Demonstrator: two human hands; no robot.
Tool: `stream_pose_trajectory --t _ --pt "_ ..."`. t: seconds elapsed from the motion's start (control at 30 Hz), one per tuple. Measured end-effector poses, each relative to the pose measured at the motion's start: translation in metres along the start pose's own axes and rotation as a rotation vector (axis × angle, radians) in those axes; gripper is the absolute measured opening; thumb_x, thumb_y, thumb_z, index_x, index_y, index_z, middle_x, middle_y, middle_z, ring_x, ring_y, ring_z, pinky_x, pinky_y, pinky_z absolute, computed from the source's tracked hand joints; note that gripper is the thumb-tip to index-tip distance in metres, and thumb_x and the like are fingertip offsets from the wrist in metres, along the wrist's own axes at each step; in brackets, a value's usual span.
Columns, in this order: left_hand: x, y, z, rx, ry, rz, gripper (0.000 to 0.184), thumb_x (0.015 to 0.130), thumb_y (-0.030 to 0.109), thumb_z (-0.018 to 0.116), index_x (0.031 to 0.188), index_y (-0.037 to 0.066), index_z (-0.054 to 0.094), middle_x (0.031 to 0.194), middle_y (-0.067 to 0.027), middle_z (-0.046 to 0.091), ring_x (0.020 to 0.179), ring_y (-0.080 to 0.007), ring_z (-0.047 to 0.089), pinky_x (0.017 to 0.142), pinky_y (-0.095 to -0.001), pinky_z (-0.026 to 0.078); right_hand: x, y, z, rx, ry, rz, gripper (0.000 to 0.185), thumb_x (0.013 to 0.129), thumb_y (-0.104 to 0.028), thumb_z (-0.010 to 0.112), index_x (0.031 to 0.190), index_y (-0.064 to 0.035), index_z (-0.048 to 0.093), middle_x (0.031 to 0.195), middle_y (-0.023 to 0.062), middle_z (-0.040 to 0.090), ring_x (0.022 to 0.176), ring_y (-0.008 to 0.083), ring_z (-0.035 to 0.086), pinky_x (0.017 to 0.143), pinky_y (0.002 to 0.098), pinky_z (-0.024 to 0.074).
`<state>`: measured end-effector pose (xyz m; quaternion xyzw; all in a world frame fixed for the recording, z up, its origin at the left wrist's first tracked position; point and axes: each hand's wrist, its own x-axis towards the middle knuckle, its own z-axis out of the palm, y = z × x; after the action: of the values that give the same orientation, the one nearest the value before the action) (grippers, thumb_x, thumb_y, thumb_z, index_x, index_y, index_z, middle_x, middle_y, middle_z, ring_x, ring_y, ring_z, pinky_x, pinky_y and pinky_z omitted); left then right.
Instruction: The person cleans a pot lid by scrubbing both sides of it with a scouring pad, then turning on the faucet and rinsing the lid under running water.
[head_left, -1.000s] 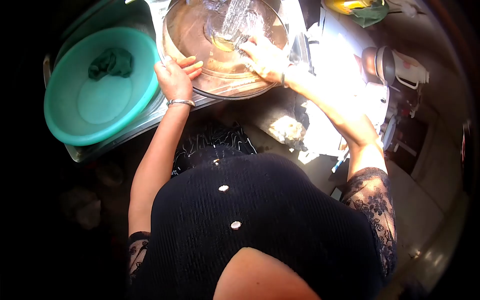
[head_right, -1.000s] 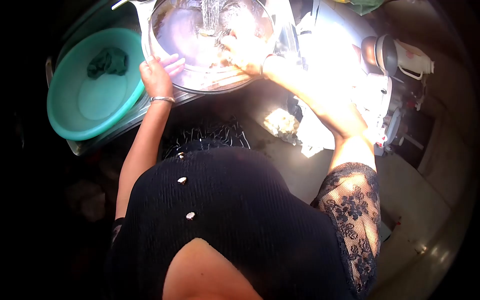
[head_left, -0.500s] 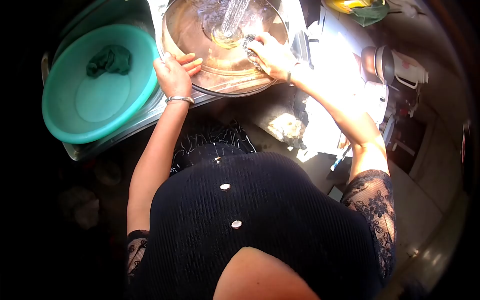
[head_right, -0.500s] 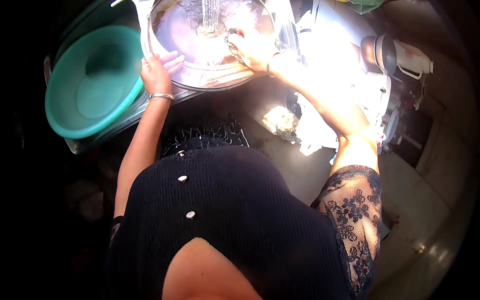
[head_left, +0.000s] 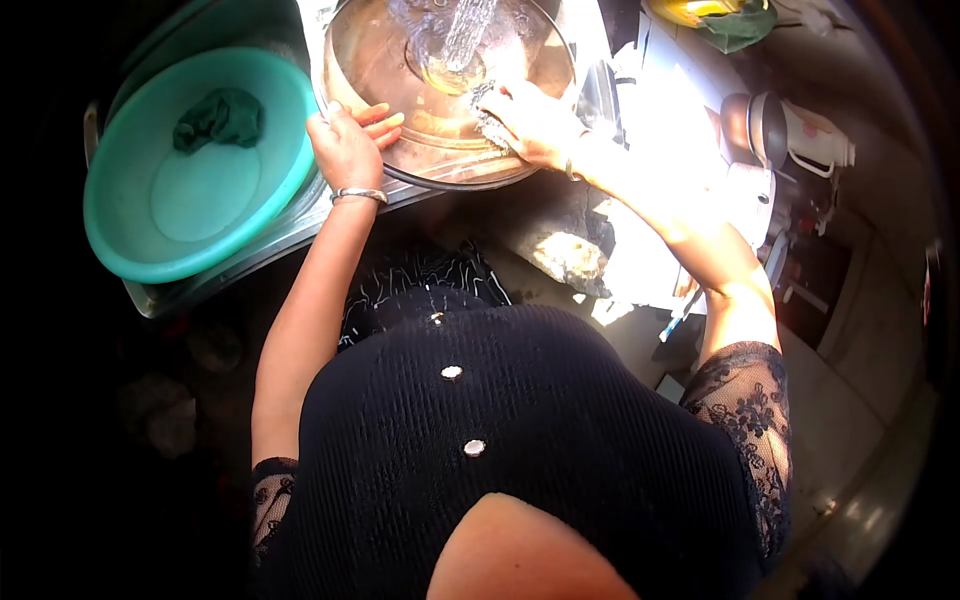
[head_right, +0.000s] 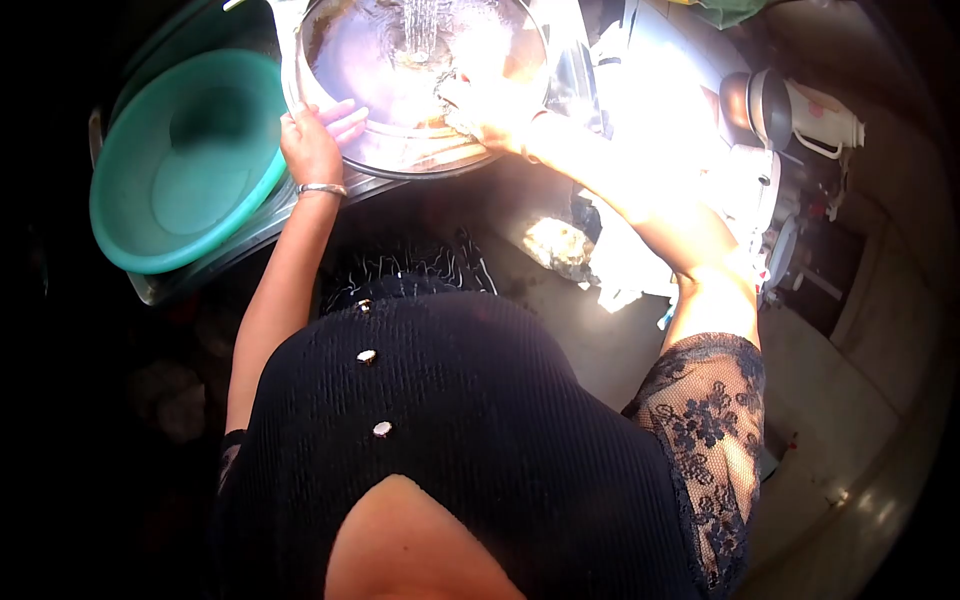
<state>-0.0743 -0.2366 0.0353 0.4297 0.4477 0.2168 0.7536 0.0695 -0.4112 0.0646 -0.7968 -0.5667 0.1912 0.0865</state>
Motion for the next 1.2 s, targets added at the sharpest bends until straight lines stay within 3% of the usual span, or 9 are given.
stream_pose_trajectory --t 0.47,0.57,0.67,0.73,0.83,0.93,1.0,1.1,1.2 --pt "0.003 0.0 0.001 -0.002 0.003 0.023 0.023 0.099 0.02 0.028 0.095 -0.002 0.03 0.082 -0.0268 0.062 0.061 -0.0315 0.066 0.049 -0.0341 0.056 0.003 -0.014 -0.01 0.07 -0.152 0.202 0.031 0.085 -0.019 0.058 0.113 -0.0077 0.053 0.107 0.0151 0.05 0.095 0.0321 0.055 0.084 0.0376 0.0472" --pt "0.002 -0.001 0.001 -0.001 0.006 0.012 0.023 0.099 0.02 0.028 0.094 -0.002 0.03 0.082 -0.0264 0.062 0.061 -0.0315 0.066 0.049 -0.0336 0.056 0.001 0.033 -0.01 -0.184 0.016 0.026 0.031 0.086 -0.019 0.057 0.115 -0.0077 0.053 0.108 0.0156 0.05 0.099 0.033 0.054 0.087 0.0378 0.0457" --pt "0.003 -0.001 0.0 0.001 0.012 0.019 0.024 0.099 0.02 0.029 0.094 -0.003 0.03 0.082 -0.0262 0.062 0.061 -0.0313 0.066 0.048 -0.0333 0.056 -0.007 0.071 -0.021 -0.381 0.049 0.094 0.029 0.087 -0.018 0.055 0.113 -0.0065 0.054 0.107 0.0164 0.05 0.097 0.0343 0.053 0.084 0.0383 0.0461" --pt "0.002 -0.003 0.002 -0.006 0.016 0.021 0.024 0.099 0.02 0.029 0.094 -0.003 0.03 0.082 -0.0262 0.062 0.06 -0.031 0.066 0.048 -0.0332 0.056 -0.011 0.061 -0.025 -0.51 -0.2 -0.013 0.029 0.087 -0.018 0.055 0.113 -0.0056 0.055 0.107 0.017 0.05 0.098 0.035 0.054 0.083 0.0384 0.0463" --pt "0.002 -0.002 0.001 -0.011 0.027 0.023 0.024 0.099 0.02 0.029 0.094 -0.003 0.029 0.082 -0.0262 0.062 0.06 -0.0307 0.066 0.047 -0.0332 0.056 -0.028 0.024 -0.004 -0.079 -0.046 0.024 0.028 0.085 -0.014 0.057 0.11 -0.0025 0.054 0.104 0.017 0.051 0.094 0.0344 0.054 0.081 0.0388 0.0466" --pt "0.002 -0.002 0.002 -0.013 0.025 0.017 0.024 0.099 0.02 0.029 0.094 -0.003 0.03 0.082 -0.0262 0.062 0.06 -0.0306 0.066 0.048 -0.0335 0.056 -0.013 -0.034 0.01 0.027 0.153 -0.31 0.028 0.082 -0.011 0.059 0.108 -0.0032 0.054 0.1 0.0162 0.052 0.091 0.0329 0.053 0.08 0.039 0.0464" --pt "0.002 -0.002 0.002 -0.025 0.022 0.009 0.023 0.099 0.019 0.029 0.095 -0.003 0.03 0.082 -0.0261 0.062 0.06 -0.0306 0.066 0.048 -0.0336 0.056 0.015 -0.06 0.011 0.111 0.078 -0.266 0.028 0.081 -0.012 0.06 0.108 -0.0046 0.054 0.098 0.0161 0.052 0.092 0.0327 0.053 0.08 0.0393 0.0463" --pt "0.03 -0.044 -0.022 0.583 0.094 0.32 0.023 0.099 0.019 0.03 0.097 -0.004 0.03 0.083 -0.0264 0.062 0.062 -0.0309 0.066 0.05 -0.0338 0.057 0.07 -0.063 0.022 0.1 0.15 -0.26 0.026 0.085 -0.015 0.055 0.11 -0.0077 0.054 0.099 0.0162 0.053 0.095 0.0323 0.052 0.08 0.0398 0.0459" --pt "0.001 -0.002 0.001 0.011 0.008 0.007 0.023 0.099 0.019 0.03 0.098 -0.004 0.03 0.083 -0.0264 0.062 0.063 -0.0312 0.067 0.051 -0.0337 0.057 0.117 0.003 0.038 -0.158 0.37 -0.256 0.027 0.086 -0.017 0.052 0.112 -0.0094 0.054 0.106 0.0167 0.054 0.096 0.0333 0.052 0.081 0.0396 0.0455"
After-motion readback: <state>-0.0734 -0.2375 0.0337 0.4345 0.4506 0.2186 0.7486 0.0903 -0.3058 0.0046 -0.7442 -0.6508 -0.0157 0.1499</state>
